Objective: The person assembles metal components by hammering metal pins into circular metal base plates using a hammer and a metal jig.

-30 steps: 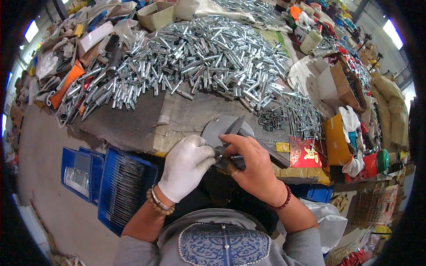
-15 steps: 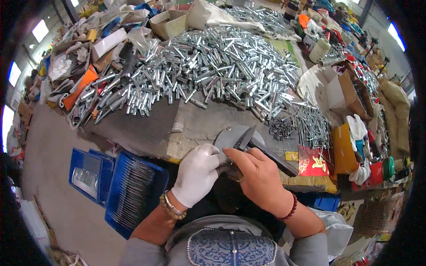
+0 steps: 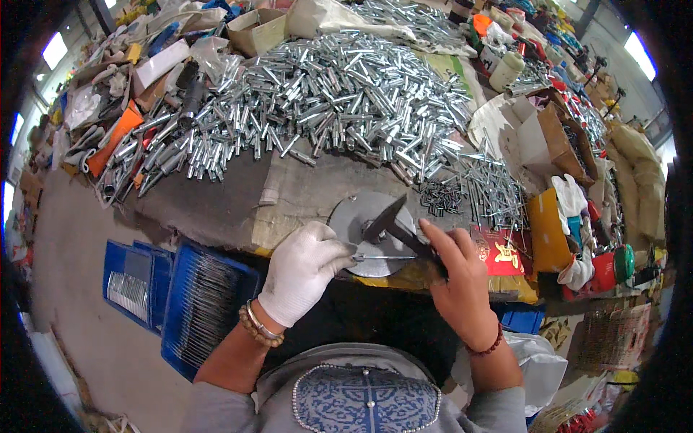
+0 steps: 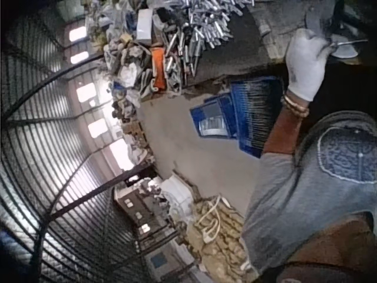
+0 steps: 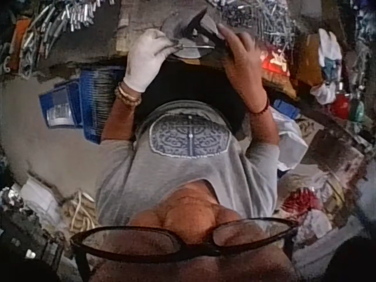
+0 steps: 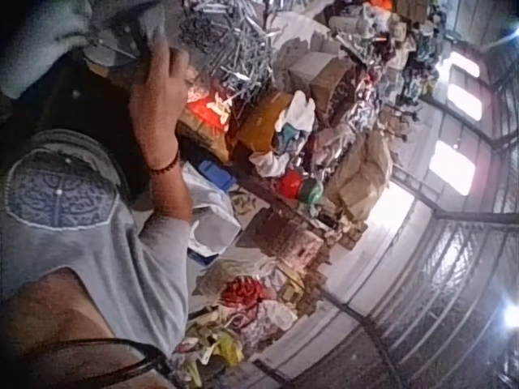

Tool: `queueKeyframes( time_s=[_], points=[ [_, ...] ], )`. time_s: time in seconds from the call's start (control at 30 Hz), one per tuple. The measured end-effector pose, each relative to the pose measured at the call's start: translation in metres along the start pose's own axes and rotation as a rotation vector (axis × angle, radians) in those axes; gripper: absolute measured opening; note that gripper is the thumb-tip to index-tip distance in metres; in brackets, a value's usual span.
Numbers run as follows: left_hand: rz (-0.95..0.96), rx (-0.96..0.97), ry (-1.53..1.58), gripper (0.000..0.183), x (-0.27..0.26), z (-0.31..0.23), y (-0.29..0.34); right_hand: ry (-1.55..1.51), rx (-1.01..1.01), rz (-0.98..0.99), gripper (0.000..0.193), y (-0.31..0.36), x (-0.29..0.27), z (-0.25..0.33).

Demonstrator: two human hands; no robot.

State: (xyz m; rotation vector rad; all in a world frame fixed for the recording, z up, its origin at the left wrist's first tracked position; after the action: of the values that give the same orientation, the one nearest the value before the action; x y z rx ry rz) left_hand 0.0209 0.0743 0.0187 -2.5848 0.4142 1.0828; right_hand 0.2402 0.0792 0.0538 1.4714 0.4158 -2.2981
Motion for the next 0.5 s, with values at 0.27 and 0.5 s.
queueKeyframes(
  time_s=[0.27, 0.5],
  points=[
    [0.001, 0.005, -0.031, 0.017, 0.001, -0.003, 0.001, 0.014, -0.232, -0.06, 0.067, 0.028, 0.013, 0.034],
    [0.011, 0.0, 0.056, 0.02, 0.001, 0.003, 0.004, -0.291, -0.127, 0.001, 0.068, 0.006, 0.003, 0.017]
  ],
)
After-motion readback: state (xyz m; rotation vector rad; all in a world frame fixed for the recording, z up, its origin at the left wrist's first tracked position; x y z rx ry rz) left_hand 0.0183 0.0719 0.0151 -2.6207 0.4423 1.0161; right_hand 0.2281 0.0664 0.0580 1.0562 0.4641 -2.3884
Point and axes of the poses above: each hand's wrist, its own y-axis away from the middle knuckle, its own x-axis out of the palm, z = x × y, the point moved 9 cm from there along -y, towards the middle knuckle, and after that the axes turned 15 degrees about z, right-handed, at the moved point
